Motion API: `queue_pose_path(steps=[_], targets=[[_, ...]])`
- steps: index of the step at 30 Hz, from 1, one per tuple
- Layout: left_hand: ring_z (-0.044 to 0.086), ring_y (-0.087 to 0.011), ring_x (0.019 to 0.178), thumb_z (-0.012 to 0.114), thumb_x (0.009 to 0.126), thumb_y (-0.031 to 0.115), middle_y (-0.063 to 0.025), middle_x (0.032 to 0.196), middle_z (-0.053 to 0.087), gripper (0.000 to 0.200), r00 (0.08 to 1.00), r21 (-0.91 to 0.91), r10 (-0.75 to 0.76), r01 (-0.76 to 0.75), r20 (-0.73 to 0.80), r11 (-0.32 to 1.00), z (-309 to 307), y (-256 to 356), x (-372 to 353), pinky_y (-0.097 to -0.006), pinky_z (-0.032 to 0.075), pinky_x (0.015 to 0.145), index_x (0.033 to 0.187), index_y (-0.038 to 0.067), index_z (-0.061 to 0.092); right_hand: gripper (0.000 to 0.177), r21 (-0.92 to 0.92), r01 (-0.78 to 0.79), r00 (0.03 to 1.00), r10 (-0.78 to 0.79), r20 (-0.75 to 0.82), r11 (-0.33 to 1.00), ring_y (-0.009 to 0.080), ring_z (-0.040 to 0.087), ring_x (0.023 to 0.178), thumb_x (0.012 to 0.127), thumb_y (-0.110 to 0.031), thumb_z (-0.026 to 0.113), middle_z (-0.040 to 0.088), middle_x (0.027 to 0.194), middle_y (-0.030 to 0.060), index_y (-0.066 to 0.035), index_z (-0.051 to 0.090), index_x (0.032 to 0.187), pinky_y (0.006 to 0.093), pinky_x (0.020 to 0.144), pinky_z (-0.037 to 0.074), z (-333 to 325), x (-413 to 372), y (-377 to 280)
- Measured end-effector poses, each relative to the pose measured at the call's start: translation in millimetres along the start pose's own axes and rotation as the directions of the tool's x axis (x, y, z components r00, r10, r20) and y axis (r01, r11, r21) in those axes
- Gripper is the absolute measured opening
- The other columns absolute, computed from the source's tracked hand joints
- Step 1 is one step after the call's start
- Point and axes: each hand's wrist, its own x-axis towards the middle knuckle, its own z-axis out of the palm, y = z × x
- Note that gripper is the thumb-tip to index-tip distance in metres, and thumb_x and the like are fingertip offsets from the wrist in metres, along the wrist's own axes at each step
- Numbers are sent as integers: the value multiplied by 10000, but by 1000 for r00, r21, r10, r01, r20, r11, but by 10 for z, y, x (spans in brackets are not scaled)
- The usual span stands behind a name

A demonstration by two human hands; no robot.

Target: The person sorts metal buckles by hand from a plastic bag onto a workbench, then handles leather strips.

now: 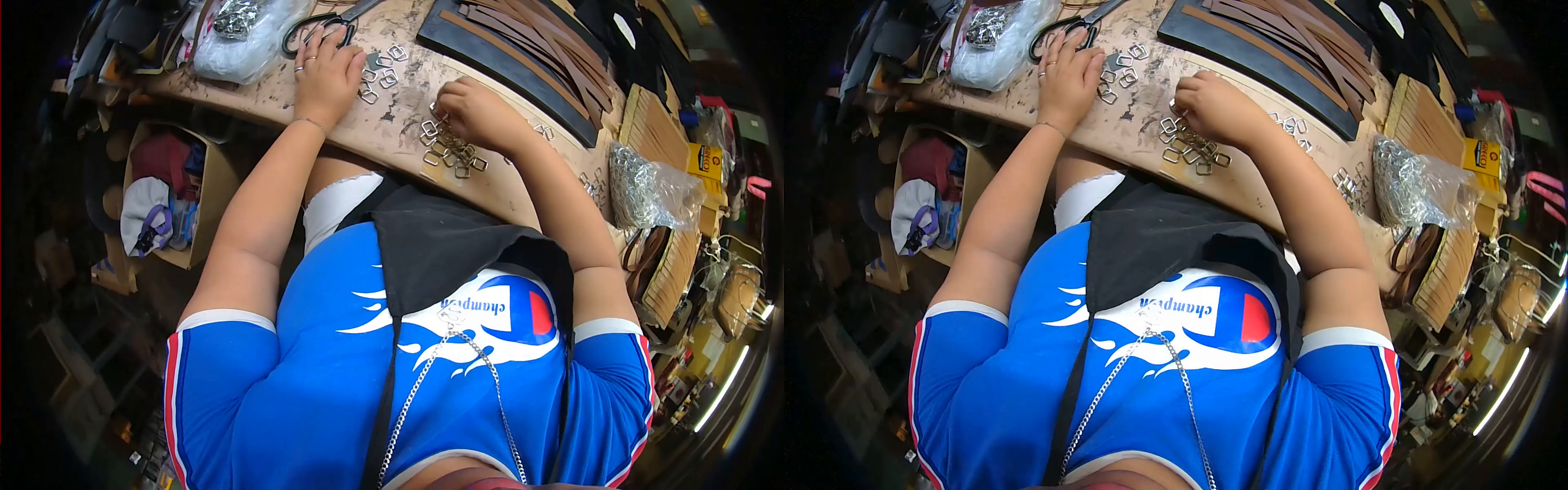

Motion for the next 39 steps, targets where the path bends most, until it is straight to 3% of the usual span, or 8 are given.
queue_pose_path(steps=[3, 5, 7, 12, 22, 31, 35, 39], targets=[[378, -324, 1454, 560, 1005, 386, -65, 1444, 575, 289, 1000, -8, -3, 3, 15, 1000, -32, 17, 14, -509, 209, 1231, 1086, 179, 745, 205, -1, -33, 997, 33, 68, 999, 332, 606, 1067, 818, -161, 716, 666, 1080, 103, -70, 696, 1000, 425, 935, 512, 12, -207, -75], [376, -326, 1456, 556, 1007, 387, -66, 1447, 572, 291, 1000, -6, 3, -3, 17, 1000, -12, 7, 8, -509, 208, 1231, 1089, 179, 744, 369, 141, -139, 956, 170, -238, 980, 339, 577, 1190, 836, -259, 754, 628, 1243, 139, -92, 667, 1154, 426, 1000, 489, 134, -349, -220], [373, -329, 1457, 552, 1009, 388, -68, 1450, 569, 294, 1000, -1, 8, -8, 18, 1000, -2, -6, 4, -509, 207, 1231, 1092, 180, 743, 649, -2, -176, 940, 167, -297, 984, 450, 419, 1392, 843, -503, 746, 484, 1491, 156, -226, 573, 1404, 574, 1136, 373, 329, -469, -339], [385, -346, 1444, 565, 1004, 384, -69, 1455, 563, 285, 999, 17, 25, -25, 29, 1000, -8, 5, 5, -522, 222, 1222, 1090, 178, 742, 593, -129, -294, 907, 234, -350, 947, 479, 357, 1434, 895, -541, 681, 446, 1554, 125, -380, 555, 1452, 666, 1161, 277, 584, -397, -605], [419, -375, 1413, 594, 989, 378, -82, 1427, 582, 284, 997, 12, 72, -72, 4, 997, 6, -24, -2, -541, 263, 1198, 1095, 162, 745, 287, -86, -208, 865, 143, -481, 974, 355, 549, 1286, 908, -310, 728, 672, 1290, 58, -232, 761, 1182, 537, 1082, 429, 686, -265, -376], [423, -375, 1401, 590, 993, 358, -79, 1412, 592, 277, 993, 34, 118, -118, 6, 992, 4, -44, 4, -518, 289, 1184, 1106, 156, 741, 302, -116, -229, 850, 140, -507, 967, 378, 573, 1252, 918, -257, 722, 672, 1268, 96, -180, 750, 1208, 446, 1039, 488, 559, -218, -62], [434, -369, 1389, 598, 986, 347, -76, 1409, 593, 275, 993, -22, 118, -118, -10, 993, -7, -37, -9, -507, 302, 1177, 1138, 162, 733, 316, -271, -326, 851, 156, -501, 906, 342, 546, 1299, 941, -324, 692, 655, 1304, 83, -193, 737, 1225, 491, 1096, 426, 478, -237, 76], [421, -335, 1415, 599, 981, 355, -57, 1457, 562, 314, 966, -66, 250, -245, 70, 967, -209, 113, -75, -517, 294, 1180, 1220, 183, 707, 309, -213, -352, 835, 203, -512, 912, 303, 558, 1270, 939, -329, 687, 657, 1290, 59, -191, 733, 1211, 481, 1060, 430, 369, -210, 43]])
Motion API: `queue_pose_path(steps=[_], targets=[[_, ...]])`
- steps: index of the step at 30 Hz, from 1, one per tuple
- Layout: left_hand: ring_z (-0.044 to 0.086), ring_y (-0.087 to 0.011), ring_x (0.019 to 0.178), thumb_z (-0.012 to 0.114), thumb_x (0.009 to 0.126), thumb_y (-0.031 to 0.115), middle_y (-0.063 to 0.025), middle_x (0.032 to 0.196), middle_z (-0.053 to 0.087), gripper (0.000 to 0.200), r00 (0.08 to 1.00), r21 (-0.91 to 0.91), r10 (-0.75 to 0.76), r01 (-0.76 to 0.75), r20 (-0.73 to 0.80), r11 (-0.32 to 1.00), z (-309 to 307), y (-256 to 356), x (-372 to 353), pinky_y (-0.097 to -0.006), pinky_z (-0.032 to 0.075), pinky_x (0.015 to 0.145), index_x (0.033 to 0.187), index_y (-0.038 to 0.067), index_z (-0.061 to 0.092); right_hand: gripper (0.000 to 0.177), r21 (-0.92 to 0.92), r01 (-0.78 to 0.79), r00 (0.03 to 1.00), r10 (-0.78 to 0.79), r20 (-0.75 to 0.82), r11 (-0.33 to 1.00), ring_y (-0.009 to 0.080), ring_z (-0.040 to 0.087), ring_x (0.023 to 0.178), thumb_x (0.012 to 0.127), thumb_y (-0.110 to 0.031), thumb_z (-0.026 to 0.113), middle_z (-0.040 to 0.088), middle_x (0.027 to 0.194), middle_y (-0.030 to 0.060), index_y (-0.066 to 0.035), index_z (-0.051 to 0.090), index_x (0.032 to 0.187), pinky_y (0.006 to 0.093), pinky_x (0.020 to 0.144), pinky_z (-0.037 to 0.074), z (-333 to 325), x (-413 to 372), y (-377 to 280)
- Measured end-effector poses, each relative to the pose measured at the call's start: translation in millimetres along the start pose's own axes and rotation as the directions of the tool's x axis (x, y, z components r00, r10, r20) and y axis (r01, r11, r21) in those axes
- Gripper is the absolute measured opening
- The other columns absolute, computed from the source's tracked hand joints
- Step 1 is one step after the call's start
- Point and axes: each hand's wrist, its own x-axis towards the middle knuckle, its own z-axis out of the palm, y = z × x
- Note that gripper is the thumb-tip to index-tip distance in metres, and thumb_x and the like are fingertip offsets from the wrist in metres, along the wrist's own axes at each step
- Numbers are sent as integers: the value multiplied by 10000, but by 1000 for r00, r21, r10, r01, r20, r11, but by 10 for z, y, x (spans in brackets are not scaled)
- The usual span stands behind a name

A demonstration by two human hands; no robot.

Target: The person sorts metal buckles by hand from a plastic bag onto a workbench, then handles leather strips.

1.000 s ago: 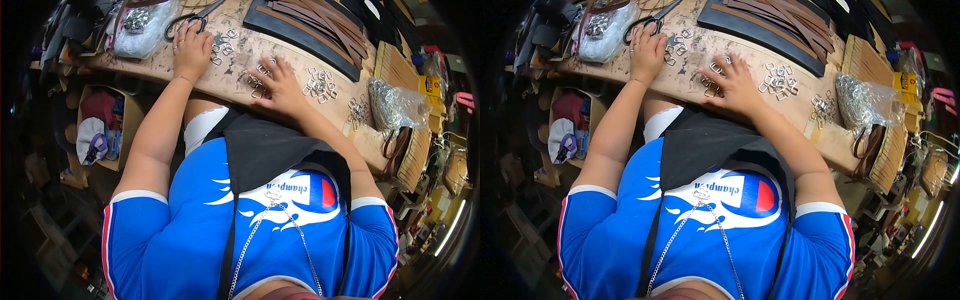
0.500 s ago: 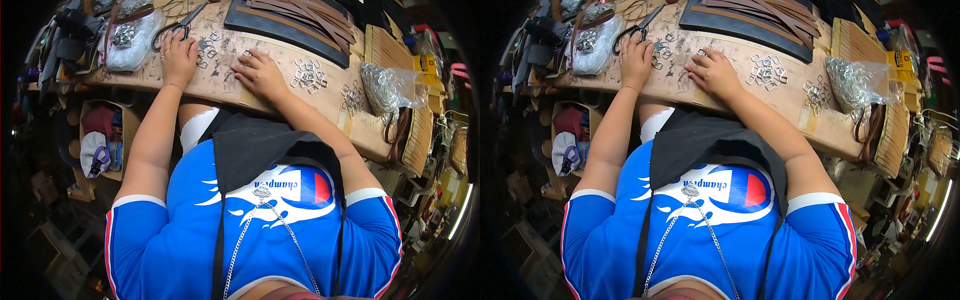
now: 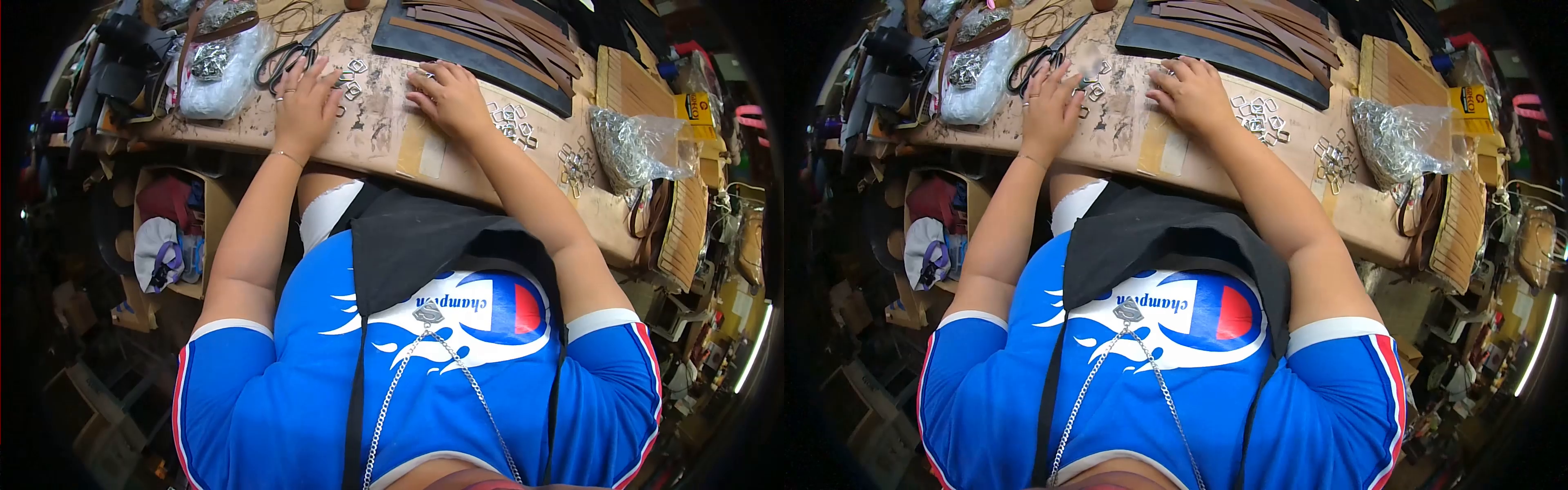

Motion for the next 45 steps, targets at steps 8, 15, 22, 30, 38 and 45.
queue_pose_path(steps=[8, 15, 22, 30, 38, 45], targets=[[338, -357, 1468, 534, 1031, 345, -69, 1524, 503, 394, 994, -26, -113, 113, 3, 993, -9, 119, -171, -532, 242, 1207, 1370, 169, 631, 222, 59, 179, 976, -185, 116, 982, 247, 592, 1102, 914, -257, 686, 669, 1119, 1, -169, 719, 1115, 421, 947, 447, 62, 427, -388], [540, -332, 1214, 621, 971, 213, -73, 1237, 651, 228, 975, -66, -211, 207, -68, 976, -180, -142, -11, -453, 421, 1061, 1155, 117, 715, 193, 203, 251, 939, -289, 185, 947, 264, 606, 1072, 907, -208, 677, 669, 1104, 16, -143, 710, 1086, 403, 917, 483, 319, 486, -515], [611, -277, 1037, 719, 882, 210, -28, 1090, 673, 177, 984, -147, -115, 135, 133, 980, -260, 242, -174, -419, 510, 893, 1038, 125, 718, 135, 292, 207, 911, -293, 291, 934, 273, 605, 1071, 857, -167, 657, 651, 1075, 54, -89, 677, 966, 409, 886, 494, 107, 216, -448], [608, -291, 1045, 710, 883, 160, -46, 1100, 674, 137, 995, -189, -88, 95, 46, 977, -177, 344, -250, -413, 506, 912, 1014, 119, 714, 134, 382, 259, 936, -328, 128, 887, 321, 608, 1089, 878, -138, 690, 669, 1161, 112, -54, 667, 979, 408, 932, 518, 181, 325, -436], [608, -333, 1027, 719, 858, 94, -113, 1085, 668, 151, 980, -408, 1, 81, 198, 910, -186, 651, -310, -415, 500, 912, 1001, 60, 687, 123, 471, 206, 900, -355, 252, 858, 310, 641, 1044, 888, -110, 696, 677, 1162, 108, -49, 675, 992, 392, 932, 531, -52, -52, -397], [594, -337, 985, 668, 904, 134, -109, 1054, 649, 134, 997, -148, -77, 73, -26, 986, 12, 346, 171, -422, 505, 863, 1018, 71, 696, 120, 502, -9, 977, -98, 187, 865, 284, 675, 1027, 896, -99, 725, 709, 1086, 85, -74, 699, 1010, 376, 871, 559, -445, -168, -268]])
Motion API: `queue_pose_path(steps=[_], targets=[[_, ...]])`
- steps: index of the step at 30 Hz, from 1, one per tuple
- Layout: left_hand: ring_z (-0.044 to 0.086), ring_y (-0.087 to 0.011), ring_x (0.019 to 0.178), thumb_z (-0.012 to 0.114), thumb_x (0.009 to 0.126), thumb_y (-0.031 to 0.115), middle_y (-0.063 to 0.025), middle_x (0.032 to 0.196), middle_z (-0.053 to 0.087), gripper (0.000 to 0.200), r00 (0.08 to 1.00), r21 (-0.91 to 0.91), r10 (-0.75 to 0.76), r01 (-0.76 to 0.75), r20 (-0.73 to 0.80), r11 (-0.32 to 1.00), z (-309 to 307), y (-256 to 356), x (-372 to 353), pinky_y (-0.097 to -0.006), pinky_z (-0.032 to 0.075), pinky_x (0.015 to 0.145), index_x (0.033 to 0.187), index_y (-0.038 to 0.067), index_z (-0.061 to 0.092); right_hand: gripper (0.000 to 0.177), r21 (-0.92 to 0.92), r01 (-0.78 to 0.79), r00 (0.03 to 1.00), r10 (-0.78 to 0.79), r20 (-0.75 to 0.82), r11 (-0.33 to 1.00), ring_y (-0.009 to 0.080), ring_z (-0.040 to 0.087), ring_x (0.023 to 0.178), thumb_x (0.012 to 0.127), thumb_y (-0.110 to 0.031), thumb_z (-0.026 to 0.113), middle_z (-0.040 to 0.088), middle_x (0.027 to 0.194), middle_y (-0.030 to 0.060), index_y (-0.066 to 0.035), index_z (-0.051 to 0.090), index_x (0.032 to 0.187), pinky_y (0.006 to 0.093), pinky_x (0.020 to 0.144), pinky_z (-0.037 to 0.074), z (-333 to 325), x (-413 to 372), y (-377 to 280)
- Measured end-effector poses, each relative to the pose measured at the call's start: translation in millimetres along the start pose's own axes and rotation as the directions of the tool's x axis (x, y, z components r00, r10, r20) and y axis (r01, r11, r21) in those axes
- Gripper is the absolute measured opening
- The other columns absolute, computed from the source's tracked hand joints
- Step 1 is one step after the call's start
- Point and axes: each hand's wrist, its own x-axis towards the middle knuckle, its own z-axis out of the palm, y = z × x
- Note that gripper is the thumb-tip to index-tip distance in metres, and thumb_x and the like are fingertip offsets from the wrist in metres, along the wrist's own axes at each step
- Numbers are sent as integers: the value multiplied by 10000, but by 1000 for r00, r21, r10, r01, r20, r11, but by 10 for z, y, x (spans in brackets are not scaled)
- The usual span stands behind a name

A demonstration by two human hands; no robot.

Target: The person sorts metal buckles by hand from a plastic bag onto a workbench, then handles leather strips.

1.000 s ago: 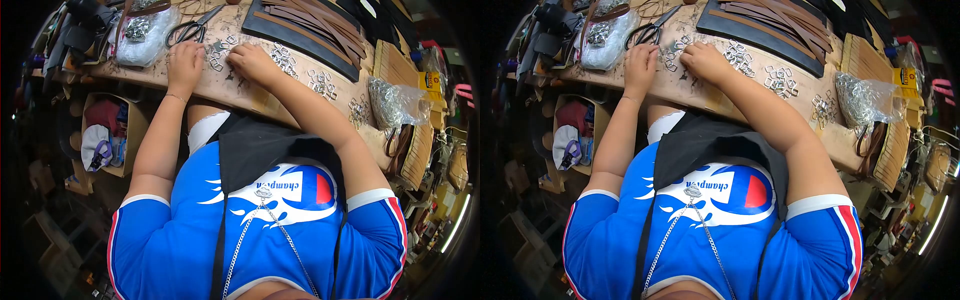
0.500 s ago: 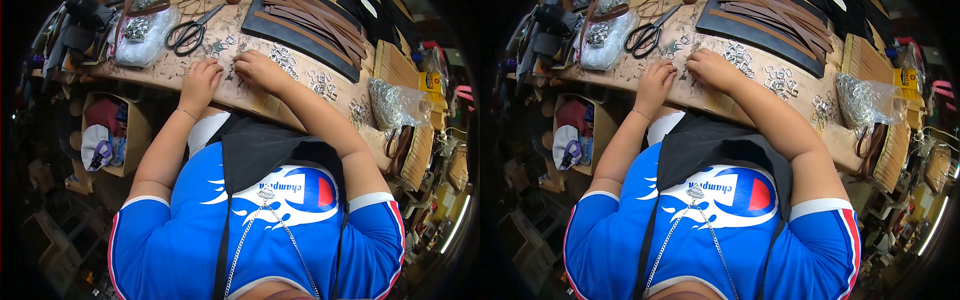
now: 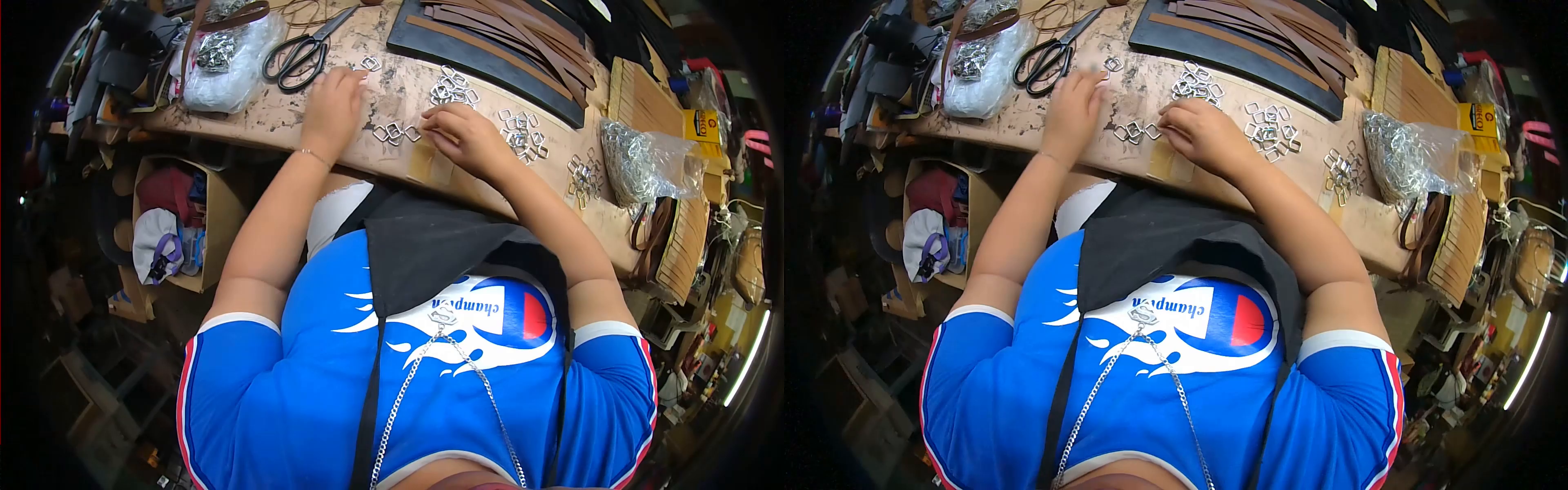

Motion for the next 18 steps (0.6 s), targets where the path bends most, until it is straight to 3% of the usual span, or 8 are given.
queue_pose_path(steps=[3, 5, 10, 13, 15, 18], targets=[[587, -323, 958, 653, 906, 114, -88, 994, 632, 132, 991, 97, -10, -2, 131, 995, 34, -100, -4, -421, 515, 837, 1023, 80, 703, 117, -78, -74, 997, 75, 16, 994, 289, 675, 1024, 894, -85, 721, 707, 1091, 87, -71, 699, 1008, 374, 875, 555, -266, -140, -37], [589, -318, 957, 647, 904, 105, -82, 979, 625, 136, 991, 100, 30, -44, 132, 994, 6, -92, -67, -419, 521, 832, 1025, 83, 705, 127, -78, -118, 992, 121, 27, 990, 299, 674, 1022, 888, -72, 723, 705, 1081, 96, -67, 701, 1013, 372, 889, 547, -514, -271, -69], [592, -310, 949, 642, 890, 84, -76, 966, 620, 141, 987, 85, 112, -121, 111, 989, -60, 33, -249, -414, 527, 829, 1016, 90, 705, 116, -155, -234, 968, 215, -129, 960, 302, 677, 973, 881, -71, 723, 702, 993, 112, -54, 708, 994, 383, 856, 540, -1075, -705, 82], [593, -309, 944, 648, 881, 74, -78, 974, 625, 142, 981, 33, 30, -37, 190, 999, -89, 187, -279, -414, 523, 846, 1011, 91, 703, 108, -167, -360, 922, 322, -214, 918, 303, 681, 953, 893, -71, 716, 706, 979, 123, -21, 698, 987, 366, 849, 534, -1395, -938, 76], [595, -309, 956, 643, 880, 67, -77, 997, 636, 150, 967, -147, 95, -61, 237, 987, -52, 291, -280, -418, 515, 864, 1014, 97, 705, 115, -235, -385, 907, 318, -276, 893, 295, 680, 945, 902, -70, 711, 706, 982, 123, -16, 697, 1003, 357, 851, 532, -1626, -1080, 101], [600, -317, 982, 635, 887, 78, -85, 1017, 648, 160, 974, -130, 71, -44, 216, 991, 90, 177, -82, -426, 507, 876, 1029, 89, 706, 156, -336, -442, 851, 272, -449, 831, 260, 690, 982, 914, -54, 707, 720, 1030, 120, -25, 705, 1068, 332, 898, 516, -2061, -1306, 148]])
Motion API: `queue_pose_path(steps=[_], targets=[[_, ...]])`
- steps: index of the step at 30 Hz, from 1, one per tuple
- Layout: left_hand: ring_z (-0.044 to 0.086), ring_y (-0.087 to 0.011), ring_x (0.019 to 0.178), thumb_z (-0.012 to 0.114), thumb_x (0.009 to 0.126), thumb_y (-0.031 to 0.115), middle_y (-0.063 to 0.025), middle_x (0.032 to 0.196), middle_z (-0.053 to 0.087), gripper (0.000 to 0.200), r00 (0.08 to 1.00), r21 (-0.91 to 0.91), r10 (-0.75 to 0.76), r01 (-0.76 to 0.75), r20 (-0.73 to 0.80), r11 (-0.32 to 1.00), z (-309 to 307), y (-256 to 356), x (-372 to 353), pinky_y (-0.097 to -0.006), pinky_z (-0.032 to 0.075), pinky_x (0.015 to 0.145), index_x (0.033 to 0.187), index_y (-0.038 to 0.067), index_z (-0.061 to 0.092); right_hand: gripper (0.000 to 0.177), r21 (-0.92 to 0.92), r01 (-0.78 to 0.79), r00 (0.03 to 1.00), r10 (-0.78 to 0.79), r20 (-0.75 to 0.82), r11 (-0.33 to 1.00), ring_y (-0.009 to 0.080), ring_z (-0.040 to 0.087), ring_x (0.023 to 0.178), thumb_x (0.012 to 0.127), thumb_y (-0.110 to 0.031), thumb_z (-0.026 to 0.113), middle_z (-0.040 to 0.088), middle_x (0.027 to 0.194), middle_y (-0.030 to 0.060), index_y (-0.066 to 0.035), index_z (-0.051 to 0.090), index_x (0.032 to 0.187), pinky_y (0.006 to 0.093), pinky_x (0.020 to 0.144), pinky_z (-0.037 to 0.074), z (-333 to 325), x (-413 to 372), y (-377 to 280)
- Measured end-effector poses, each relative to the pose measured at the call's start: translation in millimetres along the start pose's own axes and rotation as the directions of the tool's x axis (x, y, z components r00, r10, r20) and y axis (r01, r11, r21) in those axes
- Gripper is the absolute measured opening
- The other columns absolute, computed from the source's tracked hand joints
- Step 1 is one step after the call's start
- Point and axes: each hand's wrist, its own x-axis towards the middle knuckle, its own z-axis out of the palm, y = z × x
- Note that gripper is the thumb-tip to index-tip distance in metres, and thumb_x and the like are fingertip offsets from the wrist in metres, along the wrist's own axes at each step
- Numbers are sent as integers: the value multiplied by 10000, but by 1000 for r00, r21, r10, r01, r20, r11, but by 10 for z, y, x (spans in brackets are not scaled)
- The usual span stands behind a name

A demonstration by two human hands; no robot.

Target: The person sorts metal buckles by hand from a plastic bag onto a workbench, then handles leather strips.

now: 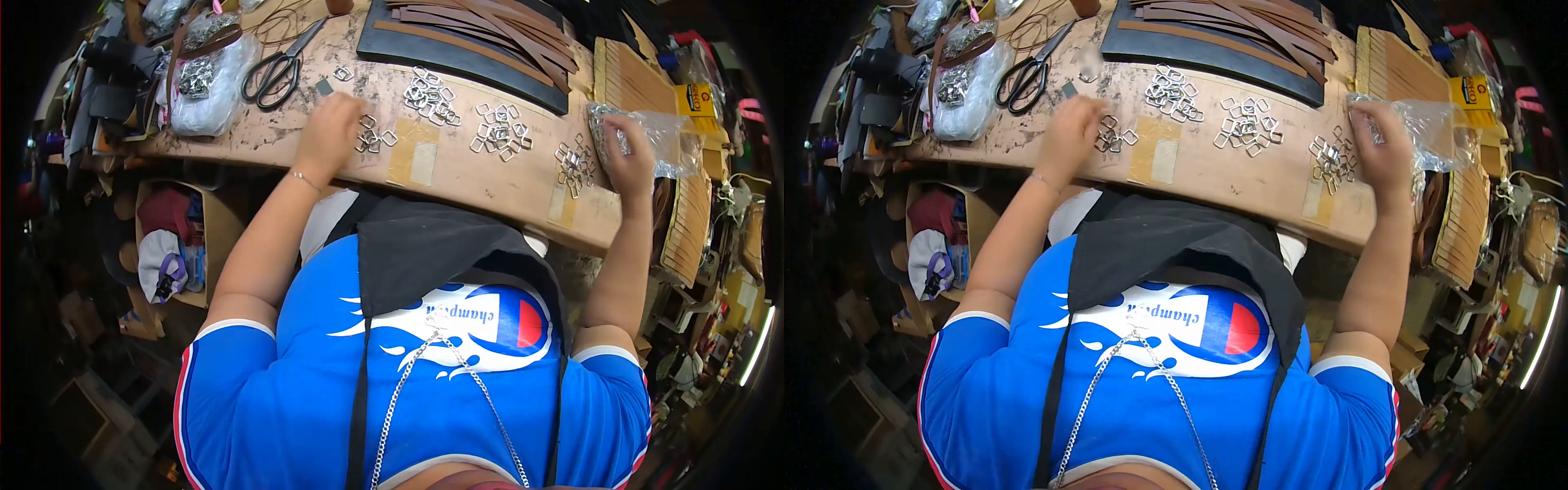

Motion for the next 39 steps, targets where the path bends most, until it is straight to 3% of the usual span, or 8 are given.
queue_pose_path(steps=[7, 13, 15, 19, 20, 23, 29, 39], targets=[[635, -352, 956, 640, 932, 112, -119, 1018, 668, 140, 997, 272, 21, 1, -77, 962, 74, -209, 476, -454, 515, 873, 1034, 57, 718, 256, -87, -403, 830, 324, -454, 911, 162, 687, 927, 989, -231, 674, 738, 1050, 80, -25, 733, 1129, 302, 862, 527, -1044, 132, 1216], [635, -342, 1017, 645, 943, 141, -113, 1089, 687, 170, 988, 27, -33, 30, 150, 999, 26, 10, 285, -451, 513, 891, 1071, 60, 723, 274, -388, -552, 746, 645, 165, 738, 209, 687, 872, 916, -164, 662, 739, 954, 128, -27, 705, 1150, 343, 830, 525, -948, 418, 1977], [631, -324, 1049, 643, 947, 155, -98, 1127, 696, 189, 1000, 136, -28, 28, 3, 990, 30, -39, 272, -447, 504, 905, 1095, 70, 725, 253, -478, -136, 822, 368, 434, 868, 203, 659, 825, 916, -158, 654, 734, 913, 99, -32, 723, 1124, 350, 777, 520, -762, 385, 2368], [621, -273, 1117, 637, 956, 190, -52, 1206, 714, 235, 998, 399, -20, 41, -55, 916, 5, -160, 245, -430, 470, 947, 1153, 104, 730, 237, -491, -462, 502, 675, 541, 738, 174, 624, 855, 922, -204, 695, 722, 906, 42, -96, 751, 1125, 341, 804, 519, -373, 288, 2947], [621, -273, 1117, 637, 956, 190, -52, 1206, 714, 235, 998, 402, -21, 43, -58, 915, -3, -149, 236, -430, 470, 947, 1153, 104, 730, 299, -180, -564, 544, 527, 653, 806, 188, 612, 922, 916, -242, 724, 715, 1014, 69, -124, 713, 1190, 339, 825, 519, -298, 146, 3598], [606, -235, 1128, 632, 958, 246, 20, 1189, 710, 227, 1000, 328, -5, -5, 31, 945, -11, -57, 130, -437, 426, 984, 1140, 155, 733, 405, -105, -473, 752, 463, 469, 875, 207, 600, 974, 887, -259, 775, 690, 1088, 82, -113, 660, 1246, 342, 829, 519, -433, 249, 2081], [601, -258, 1112, 623, 961, 212, 5, 1173, 705, 207, 999, 126, -49, 51, -17, 991, 22, 10, -49, -439, 422, 994, 1129, 160, 733, 687, -171, -691, 524, 650, 551, 702, 231, 624, 983, 846, -268, 832, 638, 1137, 103, -115, 494, 1424, 381, 822, 533, -316, 266, 2140], [548, -282, 1240, 578, 981, 215, -5, 1316, 647, 268, 961, 272, -224, 262, -163, 926, 71, -502, -6, -476, 383, 1069, 1215, 180, 704, 565, -139, -542, 681, 530, 506, 829, 267, 591, 1178, 813, -215, 811, 637, 1265, 136, -131, 564, 1314, 380, 970, 487, -348, 232, 2183]])
